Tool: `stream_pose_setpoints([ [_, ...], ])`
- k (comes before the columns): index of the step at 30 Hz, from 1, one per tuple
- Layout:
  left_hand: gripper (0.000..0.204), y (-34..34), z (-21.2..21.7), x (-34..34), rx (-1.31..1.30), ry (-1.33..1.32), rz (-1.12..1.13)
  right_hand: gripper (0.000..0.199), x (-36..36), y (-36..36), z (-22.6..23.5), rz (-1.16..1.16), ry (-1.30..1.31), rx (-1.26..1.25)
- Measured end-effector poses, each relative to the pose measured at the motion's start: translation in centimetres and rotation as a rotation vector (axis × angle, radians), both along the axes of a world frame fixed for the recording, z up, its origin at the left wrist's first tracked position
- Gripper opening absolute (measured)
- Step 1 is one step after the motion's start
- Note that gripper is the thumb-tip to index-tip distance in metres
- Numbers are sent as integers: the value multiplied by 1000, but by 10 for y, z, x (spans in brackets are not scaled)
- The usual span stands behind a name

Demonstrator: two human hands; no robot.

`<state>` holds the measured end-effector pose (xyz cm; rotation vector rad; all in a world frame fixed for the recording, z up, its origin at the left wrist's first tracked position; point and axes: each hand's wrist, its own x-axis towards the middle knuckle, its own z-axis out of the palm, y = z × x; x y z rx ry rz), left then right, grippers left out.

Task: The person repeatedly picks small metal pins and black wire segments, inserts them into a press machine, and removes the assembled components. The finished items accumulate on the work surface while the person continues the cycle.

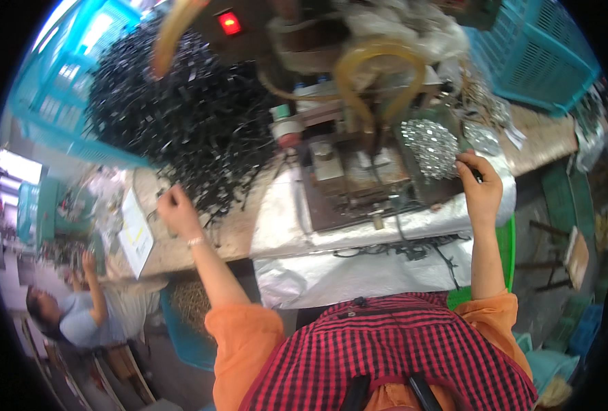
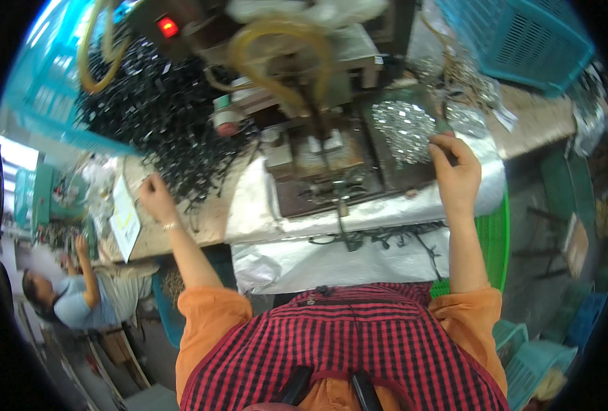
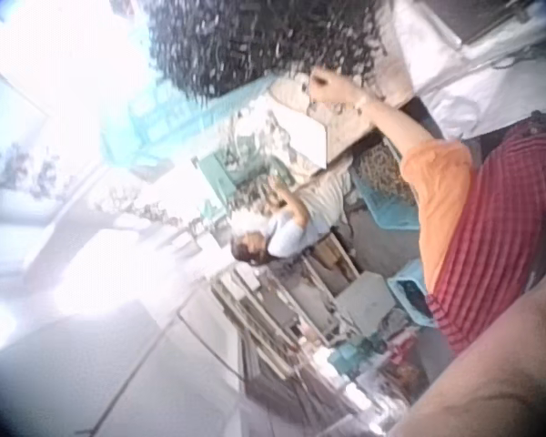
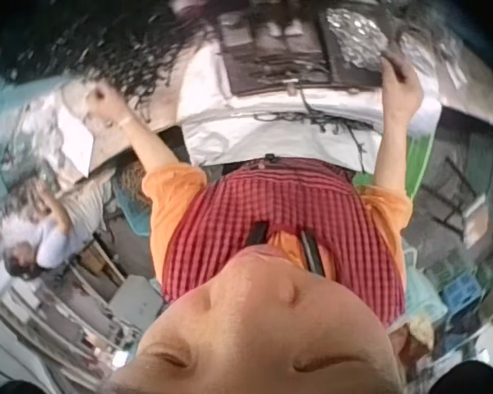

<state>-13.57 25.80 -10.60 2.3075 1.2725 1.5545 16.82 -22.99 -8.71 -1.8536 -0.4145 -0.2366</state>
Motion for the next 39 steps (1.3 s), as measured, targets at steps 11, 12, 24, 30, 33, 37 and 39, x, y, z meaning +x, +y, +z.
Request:
stream_pose_setpoints([
  [11, 25, -176, 62, 92, -734, -518, -988, 32, -37, 103, 71, 446, 142, 283],
  [12, 32, -184, 68, 89, -759, -605, -994, 39, -41, 104, 68, 468, 153, 310],
  [24, 12, -232, 160, 125, -313, -583, -1143, 60, -71, 98, 103, 581, 346, 451],
  [30, 22, -282, 145, 100, -1731, -59, -1333, 23, 5, 39, 18, -34, -403, -533],
  [33, 26, -282, 132, 123, -1917, -115, -1247, 17, 17, 31, -9, -71, -459, -543],
  [37, 32, -285, 140, 127, -2016, -152, -1130, 13, 24, 27, 3, -50, -346, -349],
  [39, 34, -292, 144, 128, -2017, -133, -1069, 13, 24, 28, 4, -56, -295, -329],
])
